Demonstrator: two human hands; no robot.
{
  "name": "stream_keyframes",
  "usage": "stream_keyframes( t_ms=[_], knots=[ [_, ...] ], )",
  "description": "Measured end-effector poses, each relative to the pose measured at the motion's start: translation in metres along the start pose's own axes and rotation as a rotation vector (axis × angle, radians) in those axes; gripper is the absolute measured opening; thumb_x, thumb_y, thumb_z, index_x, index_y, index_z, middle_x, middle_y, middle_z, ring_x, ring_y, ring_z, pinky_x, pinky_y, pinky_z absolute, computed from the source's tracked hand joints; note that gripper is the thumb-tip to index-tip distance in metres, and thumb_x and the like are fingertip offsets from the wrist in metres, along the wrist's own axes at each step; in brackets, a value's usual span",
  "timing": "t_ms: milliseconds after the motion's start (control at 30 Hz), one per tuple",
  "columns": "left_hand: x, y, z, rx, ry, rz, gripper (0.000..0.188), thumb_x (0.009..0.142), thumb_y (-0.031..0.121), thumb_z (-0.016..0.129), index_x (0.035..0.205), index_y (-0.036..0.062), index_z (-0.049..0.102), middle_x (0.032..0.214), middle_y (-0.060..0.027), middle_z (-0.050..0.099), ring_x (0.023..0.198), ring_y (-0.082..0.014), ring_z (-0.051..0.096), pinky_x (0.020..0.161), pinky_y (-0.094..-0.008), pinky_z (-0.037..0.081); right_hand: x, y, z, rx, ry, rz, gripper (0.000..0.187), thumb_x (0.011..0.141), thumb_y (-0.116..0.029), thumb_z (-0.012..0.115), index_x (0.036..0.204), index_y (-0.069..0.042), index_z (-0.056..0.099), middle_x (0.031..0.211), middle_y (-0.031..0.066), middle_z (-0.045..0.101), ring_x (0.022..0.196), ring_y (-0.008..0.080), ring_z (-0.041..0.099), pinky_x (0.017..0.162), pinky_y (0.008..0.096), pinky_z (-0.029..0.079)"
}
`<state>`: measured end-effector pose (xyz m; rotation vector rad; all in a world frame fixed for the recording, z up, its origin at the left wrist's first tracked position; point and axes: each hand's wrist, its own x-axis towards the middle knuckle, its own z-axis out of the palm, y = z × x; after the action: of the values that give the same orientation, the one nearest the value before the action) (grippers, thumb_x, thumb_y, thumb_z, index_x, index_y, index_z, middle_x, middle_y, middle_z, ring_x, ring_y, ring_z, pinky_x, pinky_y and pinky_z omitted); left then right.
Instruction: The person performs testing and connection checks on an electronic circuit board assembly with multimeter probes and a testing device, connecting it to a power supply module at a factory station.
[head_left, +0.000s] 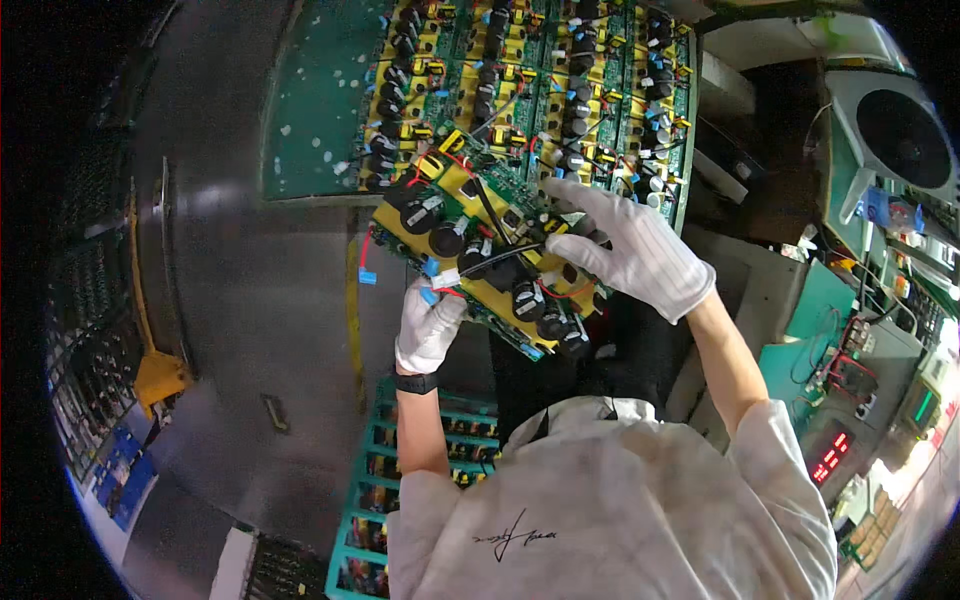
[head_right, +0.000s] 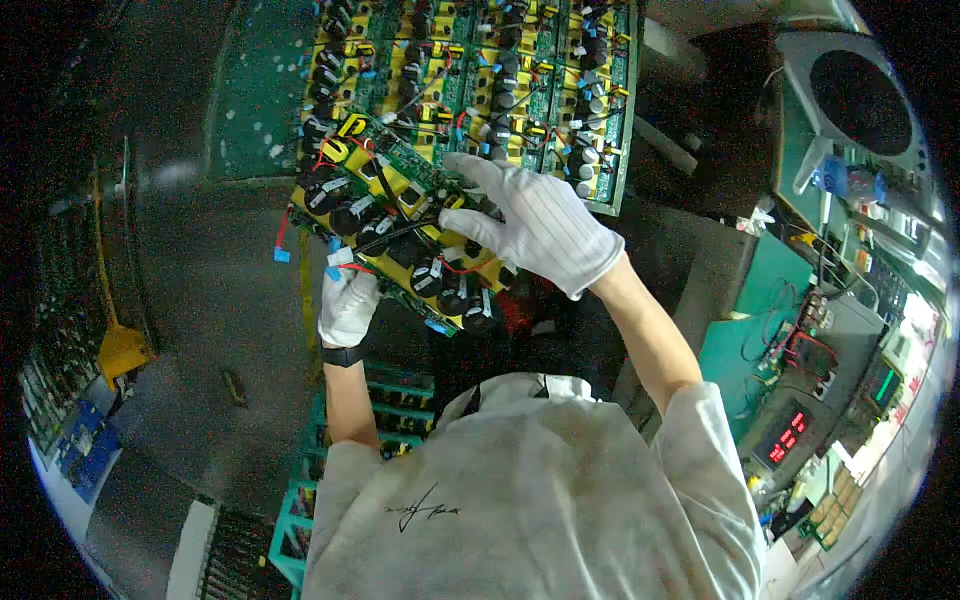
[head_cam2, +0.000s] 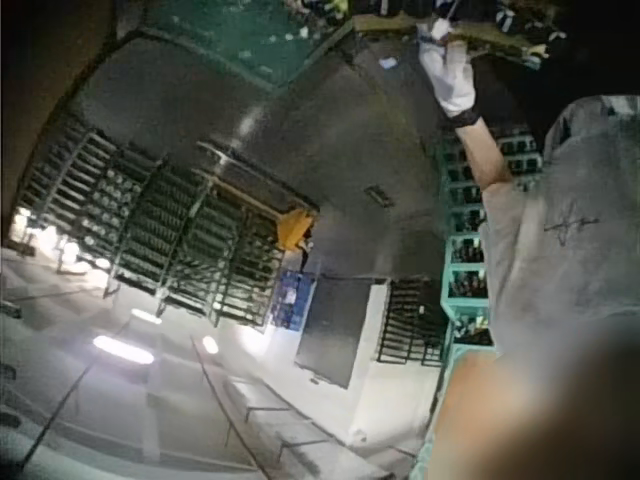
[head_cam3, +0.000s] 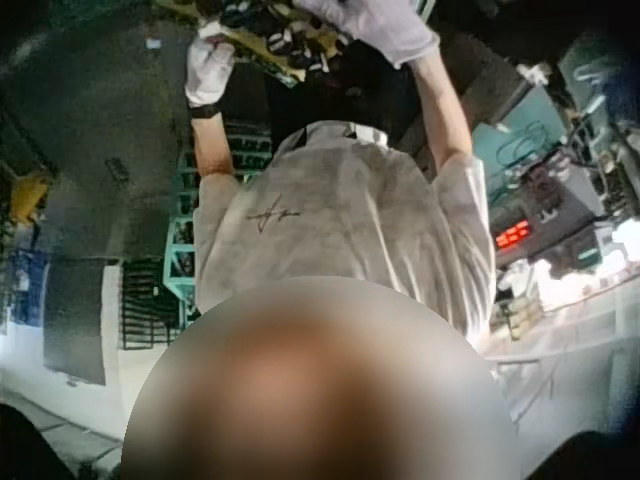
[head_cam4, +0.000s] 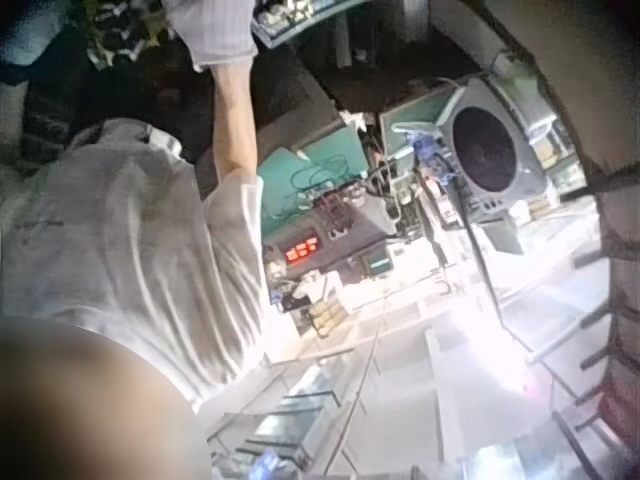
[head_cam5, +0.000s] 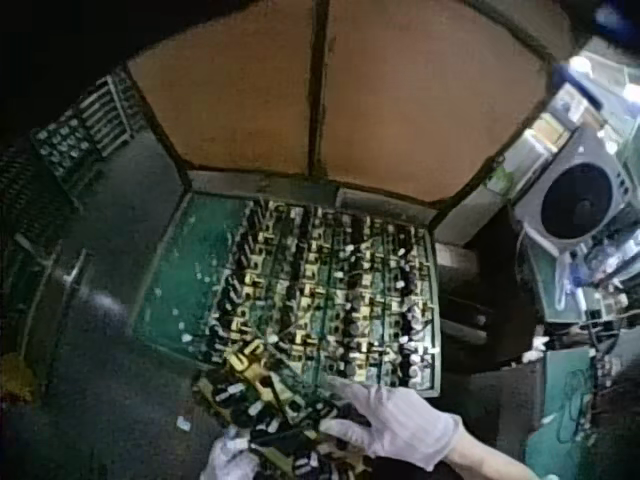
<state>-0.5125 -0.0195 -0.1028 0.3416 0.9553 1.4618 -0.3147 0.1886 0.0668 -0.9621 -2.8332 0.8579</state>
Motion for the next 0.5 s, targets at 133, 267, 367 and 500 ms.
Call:
stream_keyframes(
  t_ms=[133,267,367,500],
  knots=[
    [-0.016,0.071,0.007,0.101,-0.041,-0.002,0.049,0.092,0.031,0.076,0.128,0.0014,0.059,0.088,0.0047,0.058,0.074,-0.0076,0.053,0.065,-0.0233,0.044,0.01,-0.056,-0.027,0.194,0.068,0.079,0.056,0.099,-0.046,0.065,0.14,-0.009,0.058,0.118,0.023,0.071,0.106,0.0404,0.07,0.085,0.0446,0.058],
    [-0.036,0.139,0.018,-0.025,-0.088,-0.087,0.047,0.094,0.023,0.07,0.135,0.0029,0.058,0.109,-0.0041,0.066,0.09,-0.0141,0.067,0.077,-0.0327,0.061,0.022,-0.131,-0.068,0.317,0.154,0.247,0.031,0.097,-0.026,0.073,0.119,-0.005,0.07,0.108,0.0185,0.074,0.089,0.0305,0.074,0.08,0.0371,0.059],
    [-0.045,0.187,0.031,-0.167,-0.133,-0.107,0.053,0.094,0.026,0.072,0.139,0.0037,0.054,0.124,-0.0073,0.067,0.097,-0.0173,0.069,0.079,-0.0353,0.063,0.028,-0.168,-0.087,0.381,0.264,0.315,0.029,0.098,-0.025,0.071,0.117,-0.003,0.07,0.106,0.0172,0.075,0.084,0.0272,0.075,0.077,0.0353,0.058],
    [-0.046,0.237,0.042,-0.07,-0.217,-0.124,0.055,0.095,0.03,0.074,0.138,0.004,0.053,0.123,-0.0072,0.067,0.1,-0.0177,0.07,0.078,-0.0346,0.064,0.035,-0.201,-0.096,0.448,0.396,0.473,0.029,0.098,-0.026,0.069,0.113,-0.001,0.069,0.103,0.0185,0.076,0.085,0.0285,0.076,0.076,0.0356,0.058]
  ],
)
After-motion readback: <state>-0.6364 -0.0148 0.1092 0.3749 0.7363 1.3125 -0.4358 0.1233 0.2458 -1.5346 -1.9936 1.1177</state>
